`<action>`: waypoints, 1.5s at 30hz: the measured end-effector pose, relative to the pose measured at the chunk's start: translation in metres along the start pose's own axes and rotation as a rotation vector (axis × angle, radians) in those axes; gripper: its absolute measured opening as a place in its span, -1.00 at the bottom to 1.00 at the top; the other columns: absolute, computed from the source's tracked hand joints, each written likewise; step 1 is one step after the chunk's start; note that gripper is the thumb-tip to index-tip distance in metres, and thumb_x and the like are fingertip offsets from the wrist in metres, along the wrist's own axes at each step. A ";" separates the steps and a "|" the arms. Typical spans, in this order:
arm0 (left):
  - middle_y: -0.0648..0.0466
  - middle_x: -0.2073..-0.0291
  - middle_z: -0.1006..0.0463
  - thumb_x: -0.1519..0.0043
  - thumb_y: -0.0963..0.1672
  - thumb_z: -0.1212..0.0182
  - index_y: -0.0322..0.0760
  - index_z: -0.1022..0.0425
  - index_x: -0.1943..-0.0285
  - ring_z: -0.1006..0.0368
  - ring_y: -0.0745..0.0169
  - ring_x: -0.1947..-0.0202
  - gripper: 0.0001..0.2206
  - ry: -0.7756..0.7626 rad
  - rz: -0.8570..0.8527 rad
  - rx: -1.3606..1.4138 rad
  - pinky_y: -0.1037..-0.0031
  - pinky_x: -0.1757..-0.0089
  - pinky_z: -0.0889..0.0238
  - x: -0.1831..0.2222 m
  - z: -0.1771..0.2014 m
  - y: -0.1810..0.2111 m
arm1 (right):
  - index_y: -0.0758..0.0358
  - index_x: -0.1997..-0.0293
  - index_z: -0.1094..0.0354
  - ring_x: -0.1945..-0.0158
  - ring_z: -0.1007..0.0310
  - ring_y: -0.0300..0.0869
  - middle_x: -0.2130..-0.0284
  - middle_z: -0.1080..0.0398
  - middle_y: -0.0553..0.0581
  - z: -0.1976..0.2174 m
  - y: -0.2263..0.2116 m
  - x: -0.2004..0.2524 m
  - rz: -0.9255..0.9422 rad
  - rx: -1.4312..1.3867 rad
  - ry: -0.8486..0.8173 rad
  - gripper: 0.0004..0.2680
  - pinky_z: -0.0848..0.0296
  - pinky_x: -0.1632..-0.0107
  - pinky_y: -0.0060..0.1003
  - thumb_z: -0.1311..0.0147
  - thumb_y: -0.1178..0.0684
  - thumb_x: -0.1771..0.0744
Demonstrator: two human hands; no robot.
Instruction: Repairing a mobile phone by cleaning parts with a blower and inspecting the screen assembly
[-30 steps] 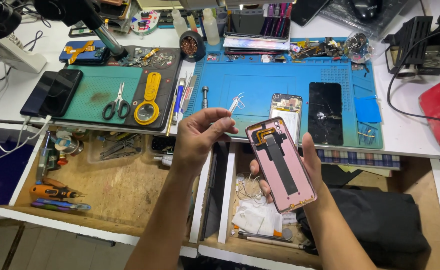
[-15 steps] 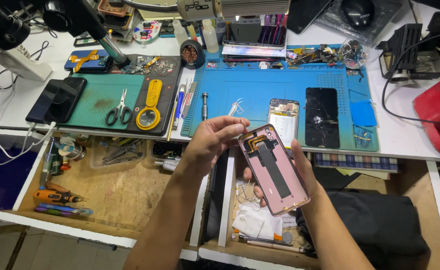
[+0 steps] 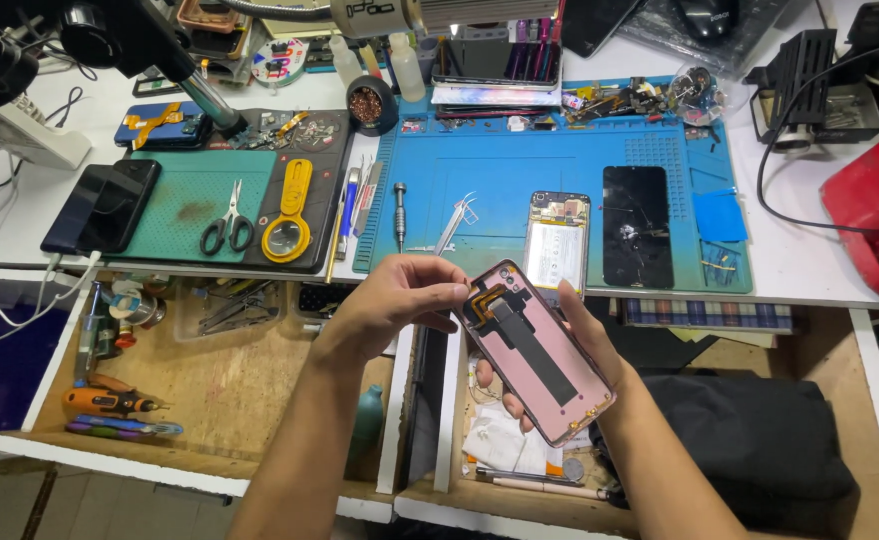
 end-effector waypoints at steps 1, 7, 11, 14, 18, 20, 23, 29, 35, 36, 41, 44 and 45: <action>-0.14 0.38 -0.70 -0.11 -0.16 -0.44 -0.40 -0.63 0.21 -0.67 0.09 0.32 -0.82 0.005 0.010 -0.046 0.35 0.27 -0.60 0.003 0.000 0.003 | 0.42 -0.38 -0.04 0.14 -0.46 0.62 0.09 -0.31 0.76 0.001 0.004 -0.001 -0.036 -0.034 -0.014 -0.21 -0.53 0.22 0.45 0.36 -0.66 -0.31; -0.18 0.44 -0.68 -0.11 -0.20 -0.44 -0.46 -0.63 0.21 -0.67 0.10 0.41 -0.83 0.070 0.057 -0.064 0.41 0.35 -0.60 0.001 0.016 -0.008 | 0.37 -0.41 -0.02 0.01 -0.41 0.63 -0.04 -0.31 0.74 -0.017 -0.014 -0.007 0.003 -0.068 -0.002 -0.25 -0.54 0.10 0.44 0.36 -0.63 -0.34; -0.18 0.45 -0.66 -0.10 -0.19 -0.46 -0.49 -0.61 0.16 -0.65 0.06 0.43 -0.78 0.249 0.052 0.032 0.33 0.32 -0.61 -0.002 0.043 -0.026 | 0.45 -0.42 0.06 0.02 -0.42 0.63 -0.06 -0.29 0.78 0.026 -0.028 0.008 0.106 -0.044 0.159 -0.16 -0.59 0.16 0.38 0.41 -0.68 -0.29; -0.12 0.43 -0.65 -0.13 -0.18 -0.42 -0.46 -0.60 0.15 -0.66 0.06 0.42 -0.80 0.363 0.027 0.140 0.34 0.33 -0.63 0.001 0.054 -0.035 | 0.36 -0.41 -0.10 0.07 -0.50 0.53 -0.12 -0.37 0.61 0.042 -0.059 0.020 0.372 0.087 0.419 -0.29 -0.68 0.25 0.26 0.34 -0.57 -0.34; -0.11 0.41 -0.63 -0.14 -0.18 -0.41 -0.48 -0.56 0.14 -0.66 0.05 0.42 -0.78 0.431 0.014 0.283 0.33 0.31 -0.63 0.001 0.053 -0.051 | 0.05 -0.39 -0.21 -0.05 -0.47 0.44 -0.17 -0.34 0.51 0.051 -0.071 0.027 0.525 0.205 0.288 -0.38 -0.68 0.19 0.13 0.17 -0.56 -0.31; -0.11 0.41 -0.62 -0.14 -0.17 -0.40 -0.49 -0.55 0.13 -0.66 0.04 0.41 -0.77 0.433 0.016 0.323 0.33 0.31 -0.63 -0.003 0.048 -0.063 | -0.06 -0.39 -0.20 -0.10 -0.44 0.41 -0.20 -0.33 0.47 0.038 -0.070 0.026 0.574 0.300 0.256 -0.45 -0.68 0.17 0.09 0.07 -0.50 -0.31; -0.13 0.39 -0.63 -0.13 -0.16 -0.43 -0.49 -0.55 0.11 -0.67 0.03 0.39 -0.74 0.404 0.037 0.381 0.31 0.30 -0.63 -0.008 0.035 -0.076 | -0.02 -0.42 -0.13 -0.22 -0.37 0.35 -0.23 -0.35 0.34 0.004 -0.078 0.024 0.688 0.581 0.305 -0.54 -0.63 0.11 0.15 -0.17 -0.08 -0.34; -0.12 0.42 -0.61 -0.15 -0.16 -0.40 -0.49 -0.53 0.12 -0.67 0.02 0.37 -0.75 0.299 0.086 0.474 0.36 0.30 -0.62 -0.001 -0.005 -0.076 | 0.27 -0.26 -0.26 -0.20 -0.39 0.35 -0.23 -0.31 0.50 -0.017 -0.102 0.025 0.480 1.354 0.924 -0.45 -0.52 -0.09 0.23 -0.25 -0.24 -0.22; -0.06 0.25 -0.63 -0.13 -0.16 -0.40 -0.40 -0.60 0.17 -0.60 0.28 0.35 -0.82 0.239 0.006 0.233 0.40 0.33 -0.57 0.016 -0.004 -0.063 | 0.07 -0.23 -0.03 -0.49 0.07 0.31 -0.48 0.14 0.40 0.014 -0.094 0.028 0.769 0.857 0.482 -0.34 0.01 -0.42 0.34 -0.28 -0.48 -0.20; -0.01 0.31 -0.59 -0.16 -0.19 -0.38 -0.41 -0.61 0.15 -0.55 0.32 0.39 -0.85 0.292 -0.083 0.193 0.46 0.38 -0.57 0.018 0.008 -0.056 | 0.08 -0.22 -0.07 -0.46 -0.01 0.31 -0.47 0.09 0.41 0.016 -0.090 0.024 0.739 0.746 0.423 -0.36 -0.03 -0.40 0.35 -0.21 -0.52 -0.22; 0.02 0.44 -0.52 -0.19 -0.24 -0.39 -0.39 -0.65 0.18 -0.45 0.37 0.52 -0.92 0.421 -0.384 0.036 0.54 0.49 -0.52 0.037 0.028 -0.005 | 0.20 -0.19 -0.18 -0.31 -0.30 0.32 -0.43 -0.04 0.44 0.013 -0.071 0.010 0.593 0.411 0.248 -0.34 -0.34 -0.23 0.30 -0.20 -0.56 -0.20; 0.00 0.52 -0.50 -0.15 -0.24 -0.47 -0.37 -0.67 0.17 -0.45 0.36 0.56 -0.88 0.377 -0.523 -0.022 0.57 0.51 -0.48 0.029 0.020 -0.004 | 0.27 -0.16 -0.22 -0.19 -0.35 0.38 -0.41 -0.05 0.45 0.002 -0.053 0.000 0.464 0.238 0.115 -0.32 -0.40 -0.13 0.33 -0.24 -0.54 -0.19; 0.01 0.49 -0.50 -0.16 -0.25 -0.45 -0.35 -0.68 0.18 -0.45 0.37 0.52 -0.90 0.329 -0.583 0.030 0.56 0.49 -0.46 0.027 0.015 -0.004 | 0.29 -0.18 -0.20 -0.15 -0.38 0.33 -0.41 -0.04 0.44 -0.001 -0.046 -0.002 0.419 0.204 0.092 -0.30 -0.44 -0.09 0.23 -0.27 -0.53 -0.17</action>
Point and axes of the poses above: each hand's wrist, its own x-axis away from the middle knuckle, its own z-axis out of the back of the hand, y = z × x, the point moved 10 cm from there along -x, towards the middle knuckle
